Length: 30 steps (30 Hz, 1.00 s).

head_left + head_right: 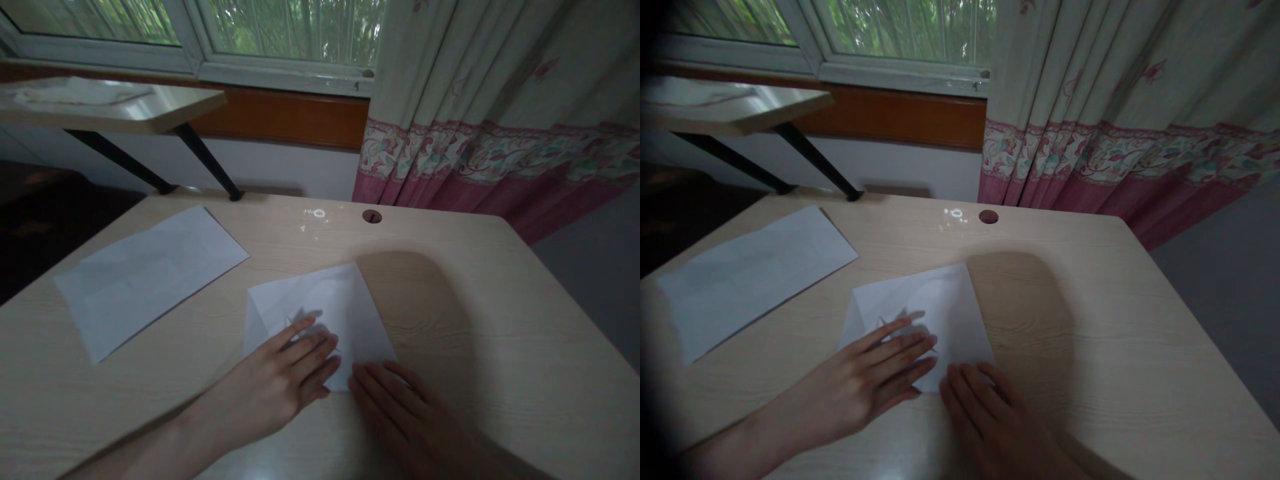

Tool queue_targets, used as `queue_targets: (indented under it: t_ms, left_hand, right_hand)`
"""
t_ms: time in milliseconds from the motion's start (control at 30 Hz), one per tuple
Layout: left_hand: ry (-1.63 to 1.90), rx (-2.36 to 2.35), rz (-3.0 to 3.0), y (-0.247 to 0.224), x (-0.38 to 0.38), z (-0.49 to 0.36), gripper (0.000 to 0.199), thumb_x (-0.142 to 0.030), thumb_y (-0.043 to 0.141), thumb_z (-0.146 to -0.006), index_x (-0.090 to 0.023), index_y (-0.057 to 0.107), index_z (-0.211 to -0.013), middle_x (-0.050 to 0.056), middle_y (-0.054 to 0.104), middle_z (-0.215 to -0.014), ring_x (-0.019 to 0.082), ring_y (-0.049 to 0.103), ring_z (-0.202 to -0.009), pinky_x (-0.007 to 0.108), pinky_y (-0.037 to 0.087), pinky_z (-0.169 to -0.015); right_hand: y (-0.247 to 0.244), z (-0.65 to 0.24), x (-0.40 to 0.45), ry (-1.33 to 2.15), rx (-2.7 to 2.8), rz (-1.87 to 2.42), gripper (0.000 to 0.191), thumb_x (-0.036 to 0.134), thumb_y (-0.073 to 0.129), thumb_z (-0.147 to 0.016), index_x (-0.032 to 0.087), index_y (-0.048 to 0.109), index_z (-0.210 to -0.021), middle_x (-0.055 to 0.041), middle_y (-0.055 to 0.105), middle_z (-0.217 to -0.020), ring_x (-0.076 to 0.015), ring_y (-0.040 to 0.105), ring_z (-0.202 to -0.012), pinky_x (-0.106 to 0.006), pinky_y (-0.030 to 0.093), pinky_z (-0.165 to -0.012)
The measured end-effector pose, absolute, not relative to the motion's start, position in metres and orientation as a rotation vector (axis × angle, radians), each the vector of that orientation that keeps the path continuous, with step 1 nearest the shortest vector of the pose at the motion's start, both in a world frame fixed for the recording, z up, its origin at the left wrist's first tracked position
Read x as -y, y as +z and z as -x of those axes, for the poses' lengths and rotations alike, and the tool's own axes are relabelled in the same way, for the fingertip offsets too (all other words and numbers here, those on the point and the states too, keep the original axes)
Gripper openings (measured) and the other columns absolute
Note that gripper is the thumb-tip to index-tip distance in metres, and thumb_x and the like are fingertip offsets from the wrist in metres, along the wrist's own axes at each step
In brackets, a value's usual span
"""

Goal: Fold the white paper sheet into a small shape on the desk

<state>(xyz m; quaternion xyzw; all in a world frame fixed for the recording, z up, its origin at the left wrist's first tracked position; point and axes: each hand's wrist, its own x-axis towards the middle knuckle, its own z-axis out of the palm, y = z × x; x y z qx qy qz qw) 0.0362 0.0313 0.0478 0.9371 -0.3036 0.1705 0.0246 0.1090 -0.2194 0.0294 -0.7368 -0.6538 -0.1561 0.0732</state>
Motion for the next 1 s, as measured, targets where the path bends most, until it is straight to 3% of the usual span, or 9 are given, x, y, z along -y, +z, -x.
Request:
queue_targets:
  t_ms: [267,1000]
  left_hand:
    - [0.506,0.914,-2.915,0.0441,-0.0322,-0.037,0.032,-0.038,0.052,-0.098,-0.018,0.064,-0.12,0.003,0.066,-0.123,0.021,0.058,-0.115,0.04,0.031,-0.112]
    - [0.4,0.909,-2.891,0.0455,-0.032,-0.0359,0.033,-0.029,0.051,-0.099,-0.014,0.058,-0.127,0.007,0.061,-0.129,0.021,0.054,-0.122,0.036,0.041,-0.105]
  right_hand:
    - [0.0323,-0.1132,0.2221,-0.348,2.017,2.24,0.043,0.01,0.038,-0.093,0.012,0.054,-0.132,-0.0065,0.058,-0.134,-0.0208,0.053,-0.121,-0.036,0.047,-0.098]
    - [0.0271,-0.1085,0.2216,-0.362,1.934,2.257,0.044,0.014,0.041,-0.089,0.012,0.054,-0.131,-0.0068,0.058,-0.135,-0.0219,0.052,-0.122,-0.036,0.047,-0.097]
